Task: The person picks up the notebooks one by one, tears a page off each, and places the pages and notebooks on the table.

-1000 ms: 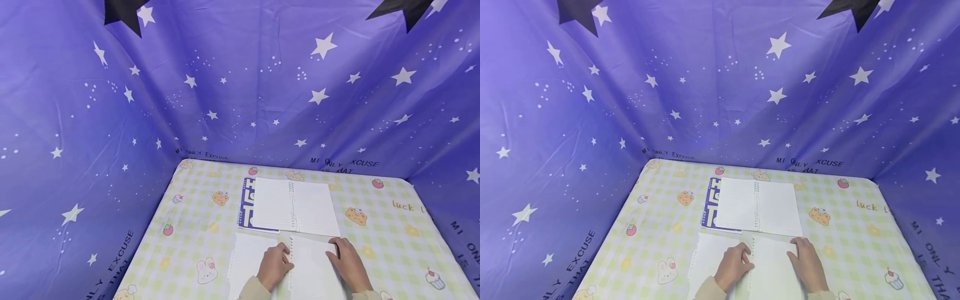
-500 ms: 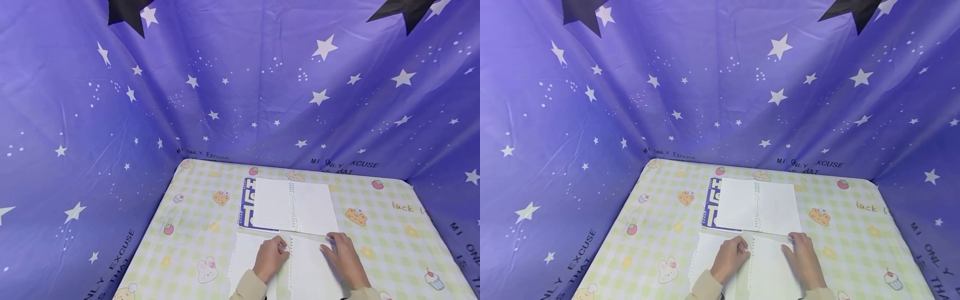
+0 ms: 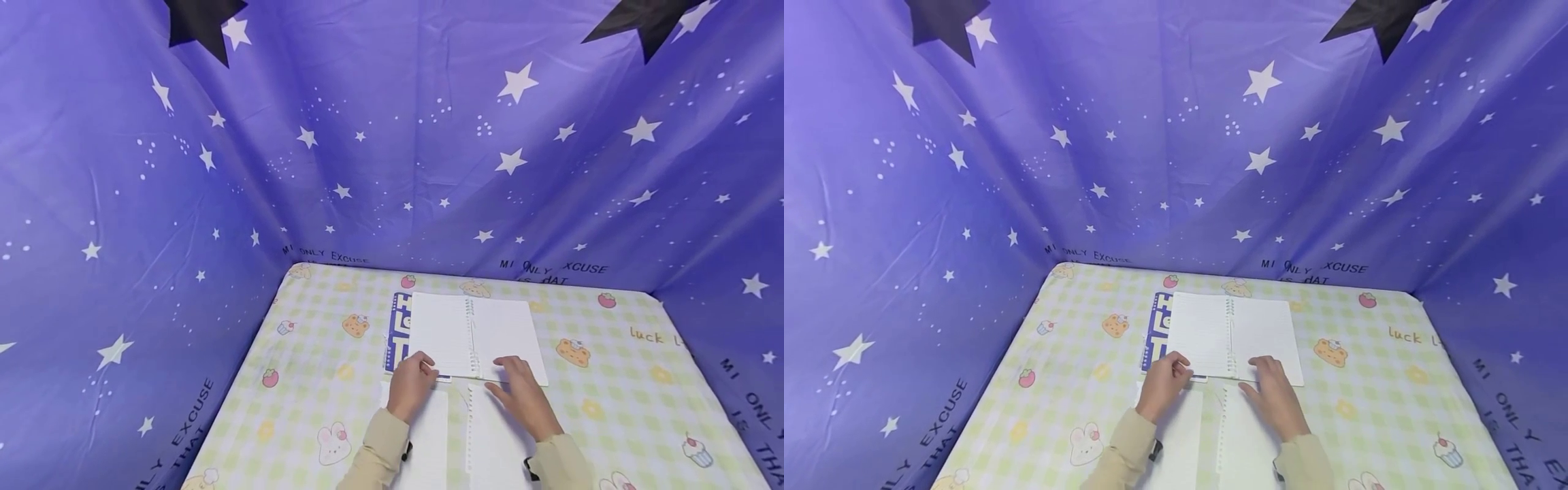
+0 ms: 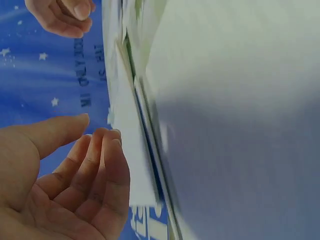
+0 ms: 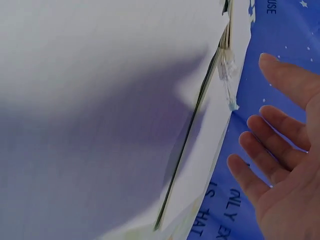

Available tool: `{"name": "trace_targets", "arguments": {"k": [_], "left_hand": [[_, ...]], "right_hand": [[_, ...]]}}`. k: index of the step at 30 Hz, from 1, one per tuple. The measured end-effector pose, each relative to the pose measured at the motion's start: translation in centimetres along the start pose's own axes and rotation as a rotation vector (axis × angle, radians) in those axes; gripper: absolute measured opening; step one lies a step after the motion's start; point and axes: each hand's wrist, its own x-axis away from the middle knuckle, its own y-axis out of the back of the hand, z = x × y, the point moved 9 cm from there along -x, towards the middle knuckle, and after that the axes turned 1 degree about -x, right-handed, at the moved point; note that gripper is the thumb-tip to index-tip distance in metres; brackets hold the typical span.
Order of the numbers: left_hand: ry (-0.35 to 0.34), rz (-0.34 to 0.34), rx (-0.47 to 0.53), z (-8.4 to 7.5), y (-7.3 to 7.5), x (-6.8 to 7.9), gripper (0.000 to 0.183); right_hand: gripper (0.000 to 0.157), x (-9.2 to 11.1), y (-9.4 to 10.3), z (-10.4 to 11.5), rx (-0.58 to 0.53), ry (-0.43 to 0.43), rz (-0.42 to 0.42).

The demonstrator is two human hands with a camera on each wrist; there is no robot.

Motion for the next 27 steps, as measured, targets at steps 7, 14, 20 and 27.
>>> {"name": "trace_targets", "arguments": {"k": [7, 14, 20, 27], "left_hand": [[0.015, -0.017, -0.007, 1.0, 1.2, -1.5, 0.009], [0.008, -0.04, -0.079, 2.1, 1.3, -2.1, 0.012], [0.023, -0.042, -0.07, 3.2, 1.2, -2.3, 0.031], [0.035, -0.027, -0.03, 3.9, 1.0, -2.5, 0.04]], "right_hand": [[0.049, -1.6, -1.2, 1.7, 0.014, 0.088, -0.018], [0.056, -3.1, -2.8, 2.9, 0.042, 0.122, 0.05], [0.069, -3.8, -4.4, 3.4, 0.087, 0.104, 0.146], [0.065, -3.8, -5.1, 3.6, 0.122, 0.142, 0.149]]}}
